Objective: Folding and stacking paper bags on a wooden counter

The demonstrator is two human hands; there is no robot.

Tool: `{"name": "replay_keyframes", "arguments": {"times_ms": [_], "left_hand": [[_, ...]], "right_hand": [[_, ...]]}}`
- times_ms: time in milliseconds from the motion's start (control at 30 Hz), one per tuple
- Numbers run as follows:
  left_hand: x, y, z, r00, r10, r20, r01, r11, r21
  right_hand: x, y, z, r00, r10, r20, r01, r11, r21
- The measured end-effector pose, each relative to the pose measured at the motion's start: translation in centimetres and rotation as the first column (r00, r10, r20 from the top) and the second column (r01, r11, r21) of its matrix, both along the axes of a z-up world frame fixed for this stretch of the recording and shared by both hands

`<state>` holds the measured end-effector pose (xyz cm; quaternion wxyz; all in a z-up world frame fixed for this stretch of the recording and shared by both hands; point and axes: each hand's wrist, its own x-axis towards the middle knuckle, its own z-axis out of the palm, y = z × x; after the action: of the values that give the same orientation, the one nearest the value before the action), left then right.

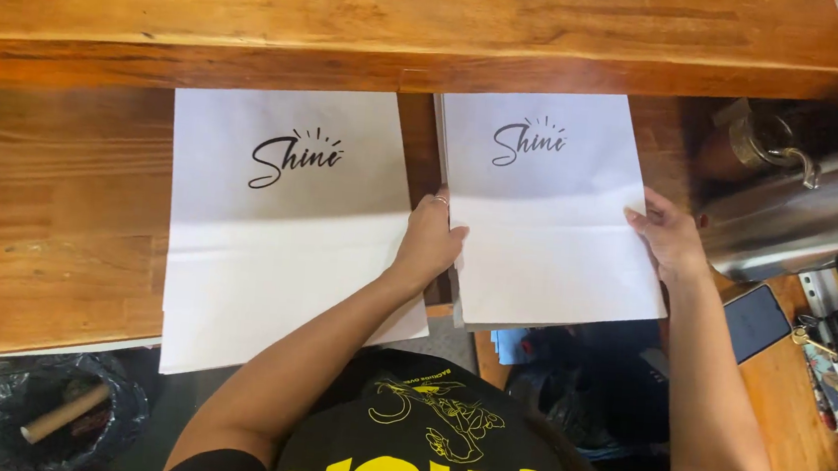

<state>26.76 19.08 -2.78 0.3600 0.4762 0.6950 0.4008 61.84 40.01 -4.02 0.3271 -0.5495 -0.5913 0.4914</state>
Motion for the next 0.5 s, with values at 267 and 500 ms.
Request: {"name": "replay_keyframes", "arguments": {"times_ms": [267, 500], "left_hand": [[1.8, -0.5, 5.1, 0.992, 0.101, 0.073, -0.097, 0.994, -0.049], [-0.7, -1.1, 6.9, 0.966, 0.102, 0.237, -0.079, 0.991, -0.106]], "right_hand": [[-1.0, -0.3, 2.2, 0.909, 0.025, 0.416, -0.101, 0.981, 0.163], [-5.5, -3.3, 4.5, 0.988, -0.015, 0.151, 0.000, 0.995, 0.101]]}}
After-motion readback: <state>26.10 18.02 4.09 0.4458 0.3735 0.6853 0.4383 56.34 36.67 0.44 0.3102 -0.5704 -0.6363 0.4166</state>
